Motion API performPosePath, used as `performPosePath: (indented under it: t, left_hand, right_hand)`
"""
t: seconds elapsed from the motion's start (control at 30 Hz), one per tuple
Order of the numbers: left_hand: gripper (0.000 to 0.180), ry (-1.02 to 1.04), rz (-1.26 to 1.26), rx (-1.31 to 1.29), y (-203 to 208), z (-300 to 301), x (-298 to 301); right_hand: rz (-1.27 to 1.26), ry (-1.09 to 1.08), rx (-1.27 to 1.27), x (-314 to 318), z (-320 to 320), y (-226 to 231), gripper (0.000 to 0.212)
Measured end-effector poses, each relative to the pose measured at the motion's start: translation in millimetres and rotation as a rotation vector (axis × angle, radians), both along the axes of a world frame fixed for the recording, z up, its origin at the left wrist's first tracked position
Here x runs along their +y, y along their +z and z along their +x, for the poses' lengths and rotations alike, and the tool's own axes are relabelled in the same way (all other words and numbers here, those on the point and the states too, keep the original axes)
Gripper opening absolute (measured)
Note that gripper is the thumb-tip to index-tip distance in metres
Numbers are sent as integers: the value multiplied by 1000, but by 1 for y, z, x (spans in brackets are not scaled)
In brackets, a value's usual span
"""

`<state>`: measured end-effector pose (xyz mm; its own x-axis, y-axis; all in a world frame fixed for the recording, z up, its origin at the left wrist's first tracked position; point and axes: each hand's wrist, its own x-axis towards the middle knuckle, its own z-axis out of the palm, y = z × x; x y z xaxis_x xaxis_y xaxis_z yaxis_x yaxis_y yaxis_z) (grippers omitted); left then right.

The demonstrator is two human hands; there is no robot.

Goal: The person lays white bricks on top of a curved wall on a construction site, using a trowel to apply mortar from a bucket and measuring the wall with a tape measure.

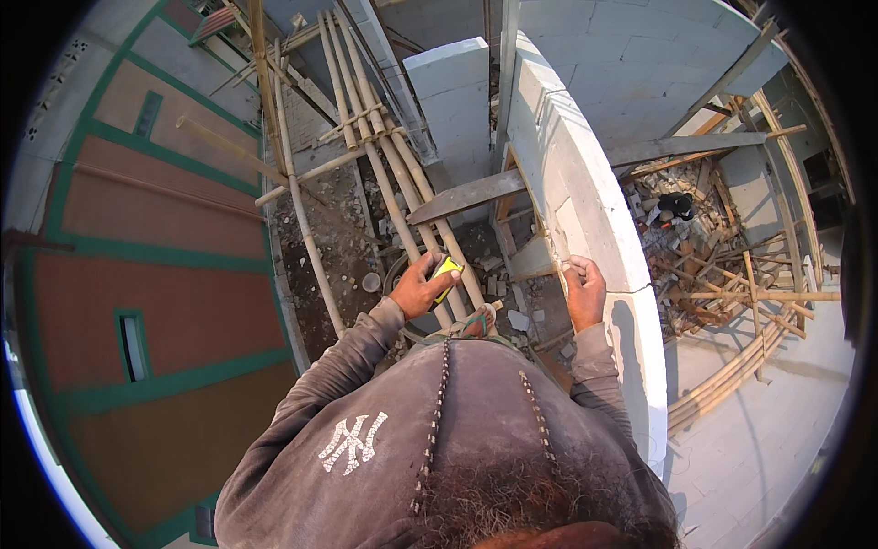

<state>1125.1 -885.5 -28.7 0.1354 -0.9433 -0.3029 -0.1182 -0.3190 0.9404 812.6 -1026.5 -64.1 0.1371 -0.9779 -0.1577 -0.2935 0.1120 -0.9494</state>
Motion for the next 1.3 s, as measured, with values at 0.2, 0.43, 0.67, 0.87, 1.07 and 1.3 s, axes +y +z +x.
performPosePath:
  t: [0.2,0.43,0.67,0.87,1.07,1.3]
  left_hand:
    - [55,-132,9,-178,-1,7,-23]
    - [64,-344,0,-289,0,53,-53]
    - [58,-398,-147,-298,-26,111,-124]
    - [48,-354,117,-573,-76,248,-192]
    - [34,-226,250,-676,-63,402,-246]
    - [30,-256,369,-605,-105,536,-312]
  right_hand:
    - [546,613,-353,19,124,4,34]
    - [738,467,-490,-1,162,8,27]
    - [817,357,-596,-69,216,-18,12]
    - [668,121,-750,-204,274,-16,16]
    - [470,-76,-816,-366,346,-38,18]
    - [418,-83,-578,-427,401,-54,37]
